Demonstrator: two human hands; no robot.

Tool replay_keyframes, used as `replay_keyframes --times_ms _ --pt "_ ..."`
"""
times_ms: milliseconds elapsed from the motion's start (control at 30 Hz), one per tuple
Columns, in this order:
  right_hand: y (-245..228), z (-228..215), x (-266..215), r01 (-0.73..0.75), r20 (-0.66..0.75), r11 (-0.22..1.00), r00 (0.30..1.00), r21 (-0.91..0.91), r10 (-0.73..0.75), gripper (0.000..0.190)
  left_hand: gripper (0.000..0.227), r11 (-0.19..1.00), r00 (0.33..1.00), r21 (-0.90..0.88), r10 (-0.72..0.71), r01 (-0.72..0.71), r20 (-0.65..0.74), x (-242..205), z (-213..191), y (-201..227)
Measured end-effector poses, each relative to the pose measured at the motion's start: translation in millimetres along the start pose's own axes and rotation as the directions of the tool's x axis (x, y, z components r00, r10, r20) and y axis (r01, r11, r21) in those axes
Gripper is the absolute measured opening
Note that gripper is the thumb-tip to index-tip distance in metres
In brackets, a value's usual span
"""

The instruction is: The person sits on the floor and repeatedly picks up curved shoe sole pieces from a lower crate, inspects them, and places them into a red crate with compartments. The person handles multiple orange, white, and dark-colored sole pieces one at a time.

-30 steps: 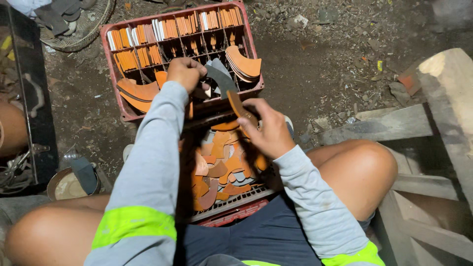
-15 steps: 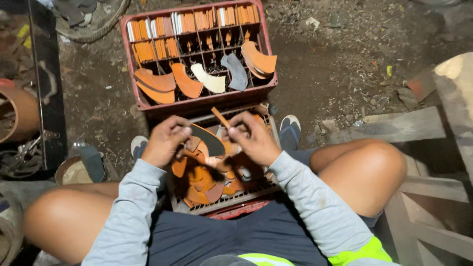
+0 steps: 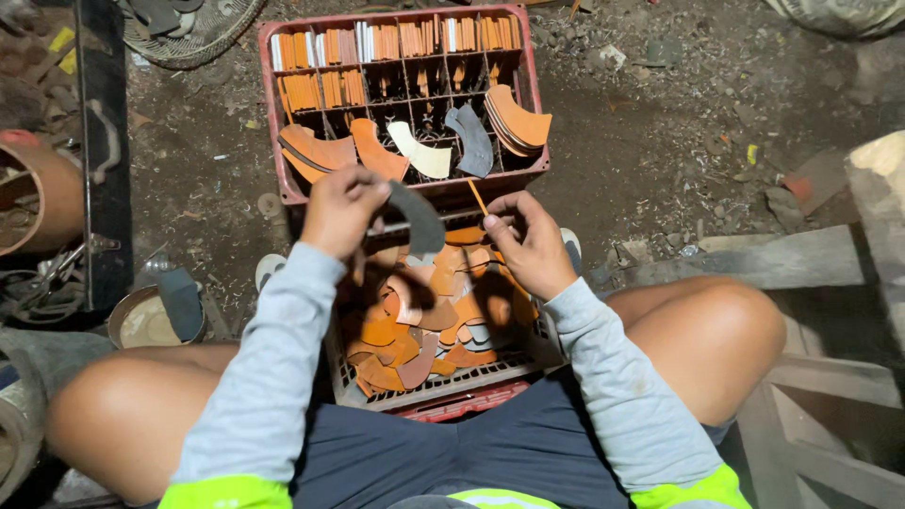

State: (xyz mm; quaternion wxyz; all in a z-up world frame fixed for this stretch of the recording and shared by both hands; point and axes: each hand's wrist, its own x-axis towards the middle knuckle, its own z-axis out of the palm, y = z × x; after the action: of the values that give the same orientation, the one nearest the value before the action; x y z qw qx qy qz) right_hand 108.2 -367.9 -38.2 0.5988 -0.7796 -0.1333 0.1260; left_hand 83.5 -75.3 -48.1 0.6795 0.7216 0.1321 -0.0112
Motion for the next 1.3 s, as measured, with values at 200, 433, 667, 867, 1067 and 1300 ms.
replay_keyframes --times_ms 200,433,667,867,1067,1300 --pt "-7.8 -28.1 7.8 -0.007 -0.171 0.982 0.984 0.189 0.040 0.016 0.007 0.994 0.997 0.095 0.058 -0.054 -0.041 109.0 53.3 4.5" --pt "-22.3 -57.5 9.1 -0.012 -0.268 0.990 0.962 0.139 0.049 0.019 0.007 0.892 0.981 0.452 0.084 0.004 -0.173 162.5 81.9 1.8" --pt "-21.6 -55.3 8.4 -0.002 -0.231 0.991 0.972 0.137 0.034 0.020 0.012 0.814 0.977 0.567 -0.001 0.125 -0.214 147.8 83.5 38.0" --pt "-21.7 -64.6 7.1 -0.023 -0.222 0.988 0.973 0.155 0.057 0.022 0.020 0.863 0.979 0.475 0.096 -0.173 0.182 89.0 27.6 76.5" --pt "-36.5 -73.8 0.2 -0.054 -0.136 0.993 0.988 0.109 0.069 0.021 0.019 0.888 0.884 0.457 -0.255 0.054 0.391 -21.4 -38.1 -3.7" --pt "-45.9 -67.2 -7.8 0.028 0.249 0.800 0.956 -0.599 0.153 0.031 0.026 0.517 0.972 0.848 -0.235 0.121 0.005 -42.9 38.9 -147.6"
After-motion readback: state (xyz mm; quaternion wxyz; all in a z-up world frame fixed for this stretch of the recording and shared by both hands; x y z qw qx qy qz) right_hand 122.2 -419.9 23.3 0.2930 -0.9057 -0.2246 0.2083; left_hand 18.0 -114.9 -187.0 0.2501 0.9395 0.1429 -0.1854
